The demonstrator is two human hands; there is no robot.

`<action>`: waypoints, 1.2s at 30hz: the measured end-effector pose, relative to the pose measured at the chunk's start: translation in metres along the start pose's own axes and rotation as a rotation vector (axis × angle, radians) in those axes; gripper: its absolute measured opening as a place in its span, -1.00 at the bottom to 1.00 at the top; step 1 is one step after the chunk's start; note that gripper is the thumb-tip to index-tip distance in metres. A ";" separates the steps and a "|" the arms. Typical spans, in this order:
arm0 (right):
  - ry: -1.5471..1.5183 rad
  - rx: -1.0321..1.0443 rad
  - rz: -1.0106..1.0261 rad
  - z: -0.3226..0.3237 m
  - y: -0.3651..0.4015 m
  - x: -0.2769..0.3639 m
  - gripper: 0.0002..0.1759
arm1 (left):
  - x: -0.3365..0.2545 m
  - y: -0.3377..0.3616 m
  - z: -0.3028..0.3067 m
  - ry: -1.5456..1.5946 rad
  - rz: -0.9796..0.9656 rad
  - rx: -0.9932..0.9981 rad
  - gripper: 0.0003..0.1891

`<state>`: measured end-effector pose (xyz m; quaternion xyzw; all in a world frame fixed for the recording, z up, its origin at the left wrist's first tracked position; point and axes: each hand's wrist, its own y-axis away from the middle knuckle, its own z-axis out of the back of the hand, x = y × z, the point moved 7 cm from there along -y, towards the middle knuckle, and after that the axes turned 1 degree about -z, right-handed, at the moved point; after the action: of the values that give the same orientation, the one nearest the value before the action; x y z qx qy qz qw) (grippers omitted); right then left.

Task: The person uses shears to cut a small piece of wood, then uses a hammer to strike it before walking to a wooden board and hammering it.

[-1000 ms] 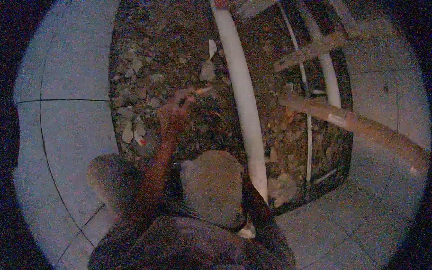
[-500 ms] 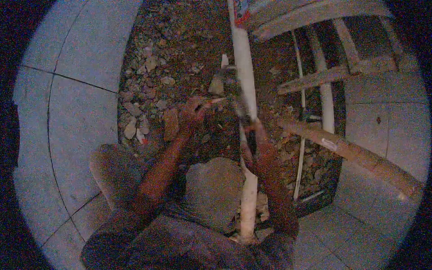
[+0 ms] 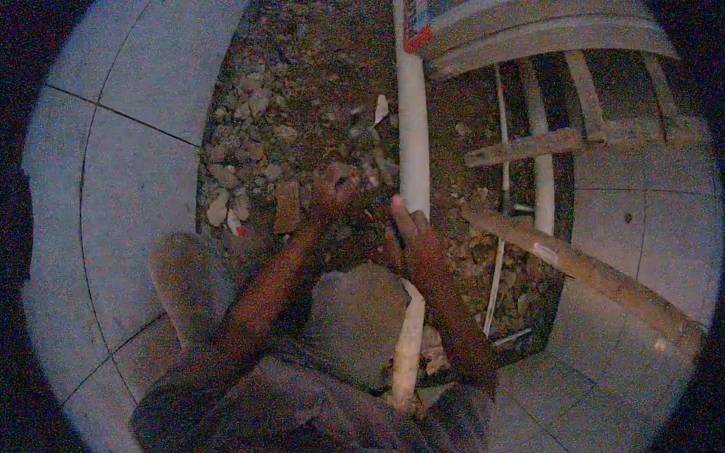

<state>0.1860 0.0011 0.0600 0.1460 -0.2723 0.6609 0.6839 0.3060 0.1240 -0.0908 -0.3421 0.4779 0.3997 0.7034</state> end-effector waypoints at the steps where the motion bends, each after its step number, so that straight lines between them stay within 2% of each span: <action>1: 0.165 0.298 -0.132 -0.018 -0.004 -0.007 -0.36 | 0.008 -0.001 -0.006 -0.060 0.140 0.111 -0.75; 2: 0.330 0.592 -0.262 -0.031 -0.001 -0.016 -0.37 | 0.005 -0.003 -0.005 -0.061 0.131 0.101 -0.75; 3: 0.332 0.585 -0.256 -0.029 -0.001 -0.017 -0.37 | -0.005 -0.002 0.001 -0.045 0.026 -0.004 -0.77; 4: 0.257 0.523 -0.228 -0.023 -0.003 -0.017 -0.38 | -0.014 -0.002 0.008 -0.028 -0.076 -0.112 -0.79; 5: 0.178 0.468 -0.201 -0.020 -0.006 -0.016 -0.39 | -0.008 -0.006 0.006 -0.031 -0.072 -0.119 -0.79; 6: 0.170 0.484 -0.214 -0.023 0.001 -0.015 -0.39 | -0.015 -0.001 0.004 -0.171 -0.282 -0.175 -0.80; 7: 0.009 0.228 -0.126 -0.005 -0.003 0.002 -0.39 | -0.030 0.009 0.001 -0.308 -0.493 -0.224 -0.80; 8: -0.142 -0.039 -0.029 0.014 -0.005 0.012 -0.40 | -0.031 0.008 0.001 -0.306 -0.486 -0.216 -0.80; 10: -0.111 -0.063 -0.015 0.012 0.000 0.005 -0.43 | -0.023 -0.001 0.005 0.071 -0.268 -0.097 -0.79; 11: -0.029 0.159 -0.125 -0.011 -0.001 -0.011 -0.45 | -0.023 -0.001 0.005 0.071 -0.274 -0.099 -0.79; 12: 0.057 0.377 -0.231 -0.027 0.003 -0.023 -0.46 | -0.017 0.000 0.003 -0.010 -0.184 -0.077 -0.78; 13: 0.064 0.371 -0.226 -0.023 0.000 -0.022 -0.46 | -0.008 0.000 0.000 -0.088 -0.093 -0.055 -0.78; 14: 0.059 0.431 -0.277 -0.024 0.003 -0.023 -0.47 | -0.006 0.002 -0.003 -0.089 -0.100 -0.051 -0.78; 16: 0.055 0.493 -0.316 -0.022 -0.002 -0.020 -0.49 | -0.014 0.002 0.002 -0.251 -0.213 -0.163 -0.78; 17: -0.004 0.278 -0.202 -0.005 -0.006 -0.004 -0.49 | -0.013 0.008 0.001 -0.250 -0.192 -0.149 -0.78; 18: -0.060 0.058 -0.094 0.012 -0.005 0.007 -0.49 | -0.016 0.009 0.001 -0.051 -0.232 -0.127 -0.76; 19: -0.059 0.059 -0.097 0.010 -0.004 0.005 -0.49 | -0.021 0.003 0.004 0.148 -0.289 -0.117 -0.73; 20: -0.106 -0.009 -0.092 0.012 0.001 0.003 -0.42 | -0.021 0.007 0.003 0.153 -0.284 -0.113 -0.73; 22: -0.150 -0.094 -0.064 0.007 0.006 -0.010 -0.34 | -0.043 0.011 0.002 -0.224 -0.561 -0.143 -0.70; 23: -0.052 0.142 -0.134 -0.020 0.009 -0.027 -0.35 | -0.045 0.012 0.001 -0.226 -0.570 -0.146 -0.70; 24: 0.048 0.377 -0.207 -0.040 0.017 -0.042 -0.35 | -0.030 0.007 0.003 -0.065 -0.352 -0.132 -0.71; 25: 0.024 0.353 -0.186 -0.031 0.013 -0.040 -0.37 | -0.012 0.002 0.000 0.093 -0.132 -0.110 -0.73; 26: 0.026 0.342 -0.175 -0.024 0.004 -0.035 -0.37 | 0.005 -0.009 -0.011 0.089 -0.146 -0.117 -0.73; 28: 0.019 0.065 -0.013 0.002 0.003 -0.009 -0.35 | 0.015 0.023 -0.034 -0.439 -0.702 -0.572 -0.76; 29: 0.014 0.083 -0.030 0.001 0.009 -0.008 -0.35 | -0.002 0.032 -0.025 -0.437 -0.680 -0.557 -0.76; 31: -0.276 -0.121 -0.126 0.017 0.008 -0.013 -0.36 | -0.024 0.005 -0.004 0.075 -0.126 -0.077 -0.72; 32: -0.274 -0.128 -0.117 0.014 0.005 -0.012 -0.36 | -0.025 0.002 0.000 0.074 -0.136 -0.081 -0.72; 34: -0.079 0.357 -0.359 -0.032 0.016 -0.036 -0.42 | -0.029 0.003 0.000 0.080 -0.229 -0.067 -0.71; 35: -0.135 0.372 -0.208 -0.050 0.017 -0.038 -0.40 | -0.015 0.005 -0.006 0.078 -0.235 -0.069 -0.71; 36: -0.133 0.366 -0.207 -0.058 0.023 -0.049 -0.40 | 0.002 0.008 -0.010 -0.056 -0.217 -0.151 -0.72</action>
<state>0.1746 -0.0052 -0.0183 0.3383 -0.1760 0.6144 0.6907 0.2954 0.1192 -0.0969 -0.4323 0.3867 0.3654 0.7280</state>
